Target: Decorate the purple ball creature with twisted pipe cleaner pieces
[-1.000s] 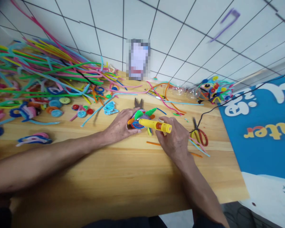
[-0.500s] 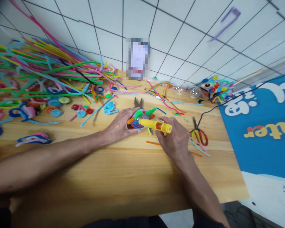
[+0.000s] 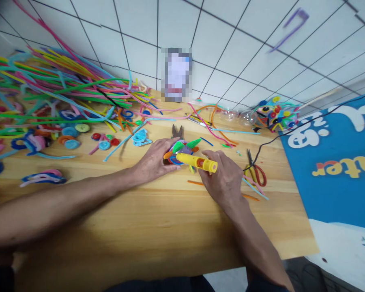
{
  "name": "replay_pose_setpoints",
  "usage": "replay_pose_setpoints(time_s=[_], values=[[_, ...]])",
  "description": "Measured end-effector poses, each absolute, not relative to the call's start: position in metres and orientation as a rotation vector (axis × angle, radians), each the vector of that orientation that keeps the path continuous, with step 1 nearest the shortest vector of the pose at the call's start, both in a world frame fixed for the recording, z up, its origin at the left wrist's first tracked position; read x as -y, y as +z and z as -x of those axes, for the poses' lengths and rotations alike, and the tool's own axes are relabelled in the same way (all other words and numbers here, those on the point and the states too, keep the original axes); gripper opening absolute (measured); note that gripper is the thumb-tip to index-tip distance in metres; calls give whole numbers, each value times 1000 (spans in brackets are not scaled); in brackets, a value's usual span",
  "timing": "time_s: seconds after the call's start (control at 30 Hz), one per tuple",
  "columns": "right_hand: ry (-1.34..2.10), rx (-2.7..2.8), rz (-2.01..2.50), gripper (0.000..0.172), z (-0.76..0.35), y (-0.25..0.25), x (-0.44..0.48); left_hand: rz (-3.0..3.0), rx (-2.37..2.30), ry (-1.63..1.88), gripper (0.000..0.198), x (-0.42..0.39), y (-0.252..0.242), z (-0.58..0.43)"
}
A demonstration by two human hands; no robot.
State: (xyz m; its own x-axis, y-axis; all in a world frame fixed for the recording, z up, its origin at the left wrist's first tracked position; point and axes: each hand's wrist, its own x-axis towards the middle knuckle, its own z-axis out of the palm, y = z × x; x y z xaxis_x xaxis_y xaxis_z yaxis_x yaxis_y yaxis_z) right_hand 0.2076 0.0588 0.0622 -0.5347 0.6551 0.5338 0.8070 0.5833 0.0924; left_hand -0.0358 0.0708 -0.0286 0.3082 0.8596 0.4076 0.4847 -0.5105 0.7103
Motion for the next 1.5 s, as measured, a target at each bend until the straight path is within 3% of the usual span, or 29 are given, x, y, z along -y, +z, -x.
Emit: replay_pose_setpoints(time_s=[1.5], values=[[-368,2305,1301,25,-213,68,-62,-2106,-1211,1122,89,-70,-29,35]])
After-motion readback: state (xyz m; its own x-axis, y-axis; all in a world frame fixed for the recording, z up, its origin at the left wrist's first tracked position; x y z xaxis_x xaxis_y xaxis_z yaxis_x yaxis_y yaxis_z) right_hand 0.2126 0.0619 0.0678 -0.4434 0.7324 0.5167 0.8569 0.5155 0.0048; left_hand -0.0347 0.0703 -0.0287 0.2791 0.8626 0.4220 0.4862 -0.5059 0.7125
